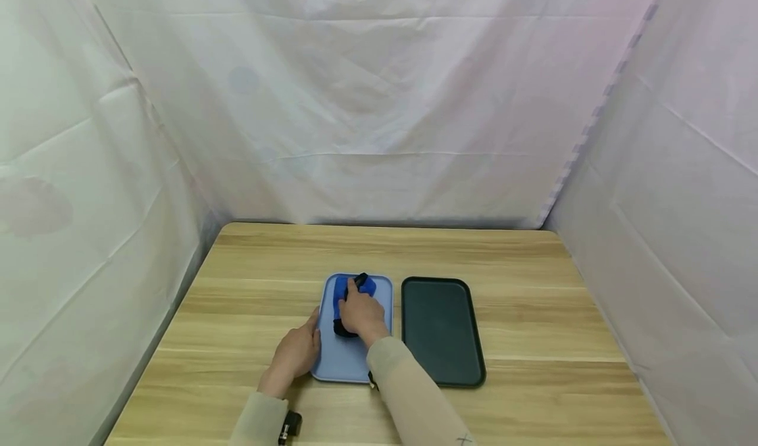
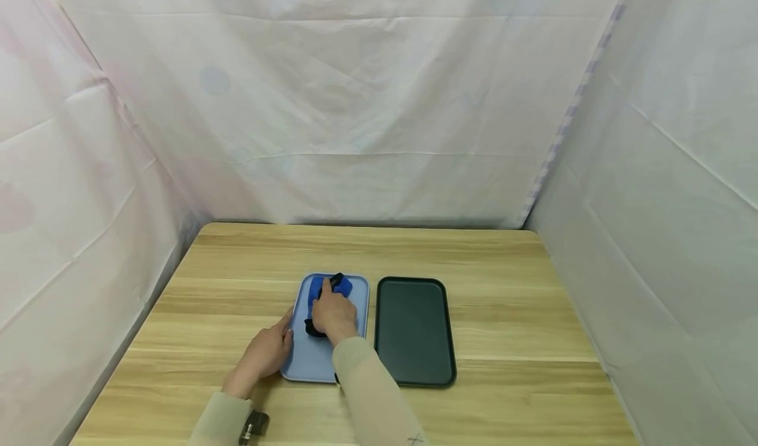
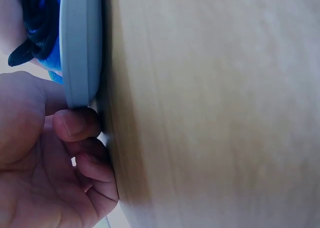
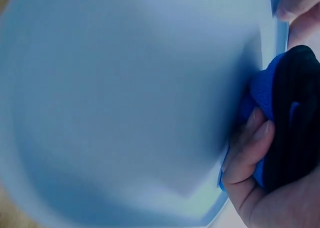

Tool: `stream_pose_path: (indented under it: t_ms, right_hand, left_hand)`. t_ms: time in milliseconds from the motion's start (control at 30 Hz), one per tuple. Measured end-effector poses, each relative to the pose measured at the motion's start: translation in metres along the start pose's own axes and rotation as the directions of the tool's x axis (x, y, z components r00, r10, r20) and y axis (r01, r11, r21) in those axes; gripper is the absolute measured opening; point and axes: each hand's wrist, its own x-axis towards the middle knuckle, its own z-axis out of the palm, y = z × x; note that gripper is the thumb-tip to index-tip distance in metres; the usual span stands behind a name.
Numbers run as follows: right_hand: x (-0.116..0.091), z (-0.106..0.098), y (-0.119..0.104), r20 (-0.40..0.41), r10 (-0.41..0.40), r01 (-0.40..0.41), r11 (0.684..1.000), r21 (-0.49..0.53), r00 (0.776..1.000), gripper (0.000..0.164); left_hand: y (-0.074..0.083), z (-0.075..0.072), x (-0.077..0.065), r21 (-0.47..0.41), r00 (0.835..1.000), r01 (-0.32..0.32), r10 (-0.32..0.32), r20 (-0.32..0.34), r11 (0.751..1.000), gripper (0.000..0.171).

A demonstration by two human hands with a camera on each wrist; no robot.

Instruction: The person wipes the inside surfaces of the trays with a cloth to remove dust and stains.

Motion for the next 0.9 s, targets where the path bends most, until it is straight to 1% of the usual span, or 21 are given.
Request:
stream_pose_path:
  t_ms: [167, 333, 433, 700, 900]
  right_hand:
    - [0.002, -0.004, 0.007, 0.045, -0.006, 0.005, 1.0, 0.008, 0.999, 0.065]
    - [0.001, -0.01, 0.013, 0.048, -0.035, 0.034, 0.999, 0.026, 0.998, 0.063]
    - [-0.001, -0.015, 0.016, 0.066, -0.049, 0.047, 0.998, 0.029, 0.997, 0.062]
    - [-0.004, -0.026, 0.028, 0.118, -0.04, 0.031, 0.997, 0.072, 0.992, 0.061]
    - [-0.004, -0.026, 0.034, 0.12, -0.037, 0.027, 0.996, 0.082, 0.992, 0.06]
  left_hand:
    - [0.001, -0.001, 0.0, -0.001, 1.0, 0.009, -0.009, -0.002, 1.0, 0.056]
    - [0.001, -0.001, 0.001, -0.001, 1.0, 0.01, -0.01, 0.0, 1.0, 0.055]
    - [0.0, -0.001, 0.0, 0.0, 1.0, 0.006, -0.006, 0.0, 1.0, 0.055]
    - [0.001, 0.001, 0.001, -0.005, 1.0, 0.016, -0.016, 0.002, 1.0, 0.055]
    - [0.002, 0.0, 0.0, -0.004, 1.0, 0.017, -0.017, -0.007, 1.0, 0.055]
